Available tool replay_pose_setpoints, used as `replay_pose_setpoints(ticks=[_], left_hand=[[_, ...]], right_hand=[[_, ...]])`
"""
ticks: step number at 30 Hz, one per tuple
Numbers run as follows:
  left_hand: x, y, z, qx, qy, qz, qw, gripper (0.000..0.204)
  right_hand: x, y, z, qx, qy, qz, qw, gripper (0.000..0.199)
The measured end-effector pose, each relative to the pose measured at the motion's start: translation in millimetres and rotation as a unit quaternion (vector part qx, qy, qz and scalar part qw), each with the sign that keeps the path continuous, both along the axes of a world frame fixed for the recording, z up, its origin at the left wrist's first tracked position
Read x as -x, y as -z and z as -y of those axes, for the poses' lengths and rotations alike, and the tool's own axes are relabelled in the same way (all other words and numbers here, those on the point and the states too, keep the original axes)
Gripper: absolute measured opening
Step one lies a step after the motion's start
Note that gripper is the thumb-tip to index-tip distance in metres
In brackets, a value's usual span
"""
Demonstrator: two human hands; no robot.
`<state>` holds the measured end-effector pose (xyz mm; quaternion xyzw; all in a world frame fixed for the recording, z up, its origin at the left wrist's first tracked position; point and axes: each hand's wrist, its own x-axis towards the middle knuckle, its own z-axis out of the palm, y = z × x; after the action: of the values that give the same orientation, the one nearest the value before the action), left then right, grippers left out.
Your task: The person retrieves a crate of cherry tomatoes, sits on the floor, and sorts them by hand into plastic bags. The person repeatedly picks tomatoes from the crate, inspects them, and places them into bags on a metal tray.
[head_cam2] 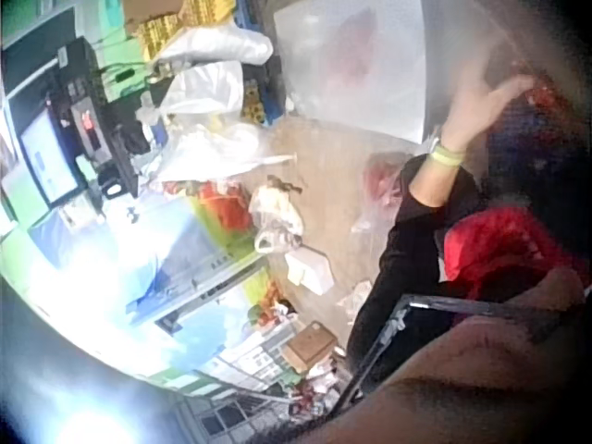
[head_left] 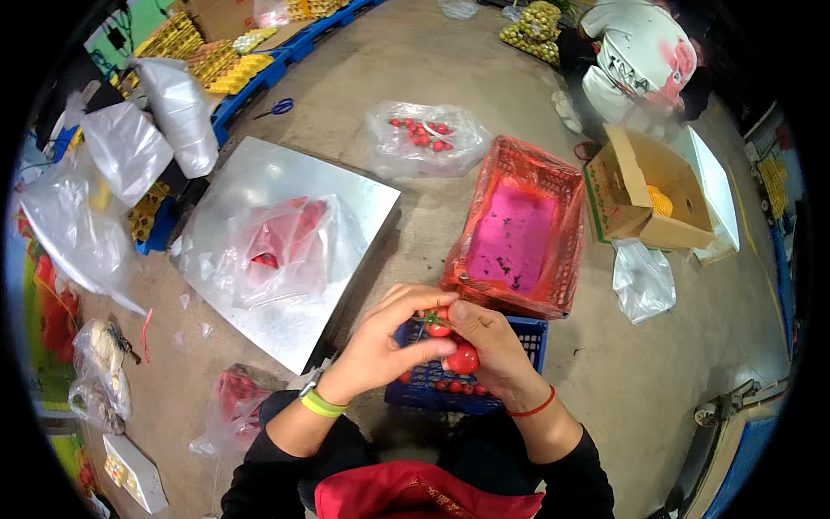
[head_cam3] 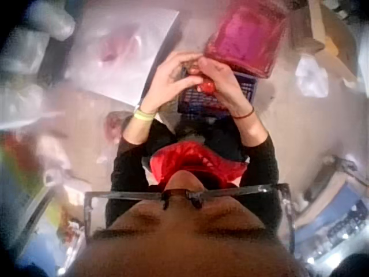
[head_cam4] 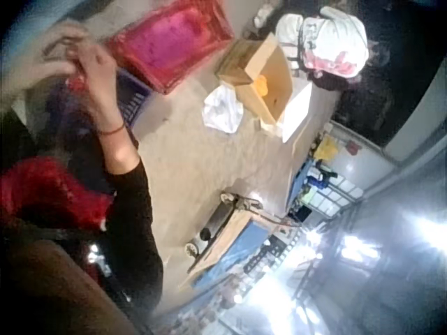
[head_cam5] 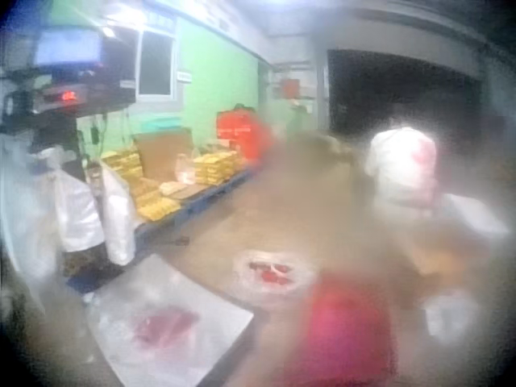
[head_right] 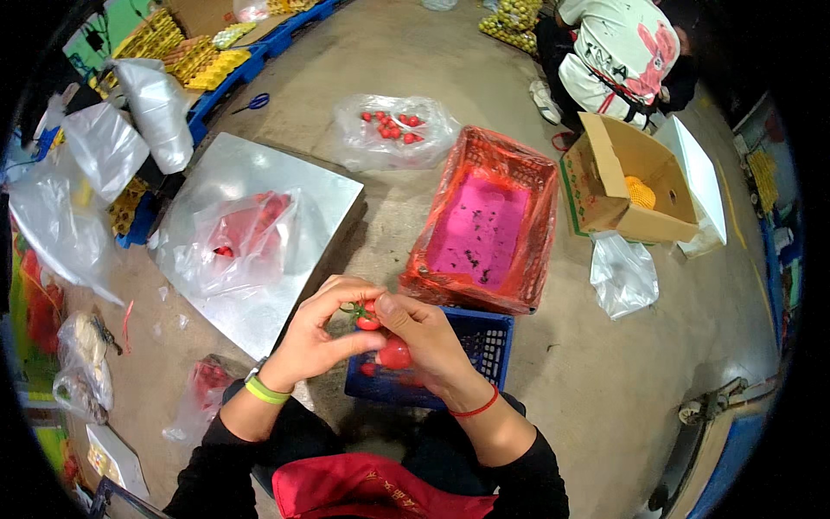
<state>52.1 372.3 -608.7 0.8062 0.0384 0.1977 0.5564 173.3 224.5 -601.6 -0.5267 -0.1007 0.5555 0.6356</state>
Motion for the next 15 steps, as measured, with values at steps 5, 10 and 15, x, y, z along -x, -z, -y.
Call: replay_pose_setpoints(ticks=[5, 10, 15], left_hand=[[47.3, -1.6, 3.2, 0.449, -0.025, 0.078, 0.89, 0.054], [76.2, -4.2, -0.1, 0.449, -0.002, 0.144, 0.882, 0.051], [92.0, -5.4, -3.4, 0.476, 0.011, 0.17, 0.863, 0.051]], right_hand=[[25.2, 4.5, -5.7, -0.052, 0.032, -0.191, 0.98, 0.044], [38.4, 8.4, -6.1, -0.022, 0.088, -0.266, 0.96, 0.039], [50.8, -1.1, -5.0, -0.089, 0.079, -0.25, 0.961, 0.018]])
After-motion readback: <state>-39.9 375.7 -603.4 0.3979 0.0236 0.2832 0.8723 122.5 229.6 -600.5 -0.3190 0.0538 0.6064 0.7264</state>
